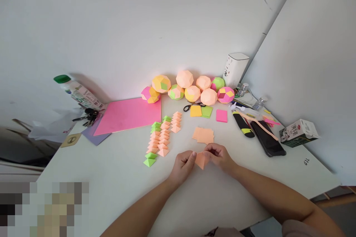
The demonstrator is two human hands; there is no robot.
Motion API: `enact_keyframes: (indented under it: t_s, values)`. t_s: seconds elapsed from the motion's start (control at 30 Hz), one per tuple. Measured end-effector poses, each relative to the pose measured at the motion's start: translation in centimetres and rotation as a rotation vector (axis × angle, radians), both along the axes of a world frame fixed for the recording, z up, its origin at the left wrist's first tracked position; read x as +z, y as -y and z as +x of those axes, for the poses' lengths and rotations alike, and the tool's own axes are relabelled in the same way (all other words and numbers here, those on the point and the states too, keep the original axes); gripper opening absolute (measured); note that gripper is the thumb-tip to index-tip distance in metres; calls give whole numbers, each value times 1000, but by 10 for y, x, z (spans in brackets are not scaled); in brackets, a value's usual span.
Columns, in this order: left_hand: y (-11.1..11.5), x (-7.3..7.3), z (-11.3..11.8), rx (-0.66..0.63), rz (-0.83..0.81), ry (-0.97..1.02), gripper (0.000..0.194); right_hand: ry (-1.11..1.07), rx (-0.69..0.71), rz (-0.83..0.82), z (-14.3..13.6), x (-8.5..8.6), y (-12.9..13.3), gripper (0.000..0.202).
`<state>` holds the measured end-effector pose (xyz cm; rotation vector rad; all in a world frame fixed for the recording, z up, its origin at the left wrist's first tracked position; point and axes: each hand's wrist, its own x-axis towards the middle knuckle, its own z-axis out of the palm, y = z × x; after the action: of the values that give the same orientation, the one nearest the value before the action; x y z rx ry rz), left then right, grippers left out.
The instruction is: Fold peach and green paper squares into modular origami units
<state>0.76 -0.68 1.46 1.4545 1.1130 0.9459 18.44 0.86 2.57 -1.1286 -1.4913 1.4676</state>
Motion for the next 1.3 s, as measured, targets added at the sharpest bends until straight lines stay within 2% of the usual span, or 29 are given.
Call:
enact_keyframes:
  t_s: [0.13,0.23,0.43,0.57,0.63,0.73,0.87,1.0,1.13,1.3]
  values:
    - [-1,-2,2,100,-28,152,34,31,36,16,1,-1,0,25]
    - [-1,-3,3,121,-52,261,33,63,46,54,0,-4,1,22]
    - [-2,-3,2,-8,-98,143,24,64,50,85,-1,-5,1,22]
    - [-5,-3,2,156,-194,243,27,26,48,23,-1,-4,2,24]
    - [-6,-2,2,192,-245,312,29,39,52,26,-1,-4,1,23]
    - [-6,-1,2,169,-256,378,28,61,34,47,-1,-5,1,25]
    - [-5,0,1,108,-224,400,28,29,3,-26,0,-4,1,26]
    - [-5,0,1,80,-279,403,26,13,-14,-62,0,-4,1,26]
    - [-6,0,2,14,-240,445,31,-9,9,-54,0,-4,1,27]
    - [-5,0,0,-19,-221,393,33,20,36,-40,1,-5,1,27]
